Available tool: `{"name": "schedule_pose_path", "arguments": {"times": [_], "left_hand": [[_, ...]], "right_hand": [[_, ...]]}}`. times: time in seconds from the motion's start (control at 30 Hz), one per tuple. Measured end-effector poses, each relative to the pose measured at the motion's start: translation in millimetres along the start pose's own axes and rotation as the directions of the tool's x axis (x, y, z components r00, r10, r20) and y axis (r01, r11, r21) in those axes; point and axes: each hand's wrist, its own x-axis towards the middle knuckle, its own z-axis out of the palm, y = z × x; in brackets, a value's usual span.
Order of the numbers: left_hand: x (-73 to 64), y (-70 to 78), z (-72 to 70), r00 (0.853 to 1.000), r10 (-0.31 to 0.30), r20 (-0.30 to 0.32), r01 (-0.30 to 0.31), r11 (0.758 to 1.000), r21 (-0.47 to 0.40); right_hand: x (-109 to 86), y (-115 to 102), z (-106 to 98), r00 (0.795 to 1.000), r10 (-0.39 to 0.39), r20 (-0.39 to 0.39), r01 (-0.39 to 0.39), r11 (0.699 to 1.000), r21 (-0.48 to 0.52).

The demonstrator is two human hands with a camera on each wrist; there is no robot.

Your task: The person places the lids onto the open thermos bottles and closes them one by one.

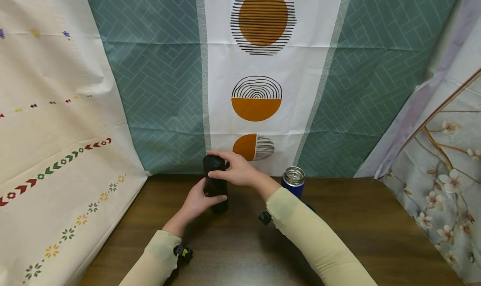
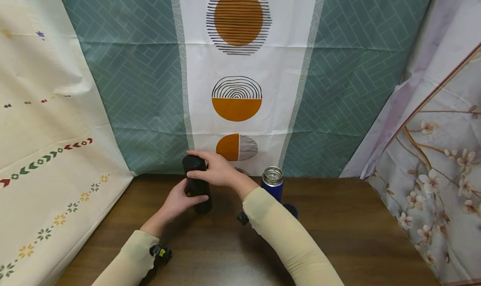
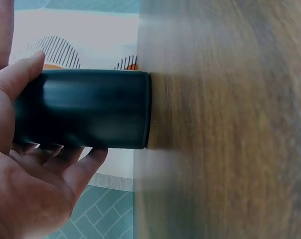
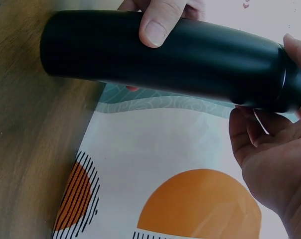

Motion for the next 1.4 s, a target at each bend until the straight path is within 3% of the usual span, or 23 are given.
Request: {"name": "schedule_pose_path", "arguments": {"times": [0.43,0.67,0.9,1.13,1.4], "left_hand": [[-5.1,-0.2,0.6,1.000,-0.030,-0.002,0.030,0.999,0.017],[-8.7,-2.5,1.3,0.998,-0.058,-0.001,0.057,0.996,0.071],[-16.7,1.8,-1.6,0.998,-0.060,-0.007,0.060,0.993,0.103],[-31.1,6.9,-4.4,0.993,-0.105,-0.062,0.116,0.971,0.209],[-43.8,15.8,-7.0,0.989,-0.137,-0.048,0.145,0.938,0.315]], "right_hand": [[-1.1,3.8,5.3,1.000,0.012,0.004,-0.012,0.999,0.041],[-3.5,6.2,7.9,1.000,0.002,0.004,-0.003,0.999,0.051],[-11.2,9.2,9.3,0.999,0.052,-0.011,-0.051,0.995,0.081],[-28.8,17.7,10.5,0.998,0.058,-0.039,-0.053,0.990,0.133],[-54.6,31.2,9.2,0.998,0.027,-0.054,-0.018,0.986,0.165]]}}
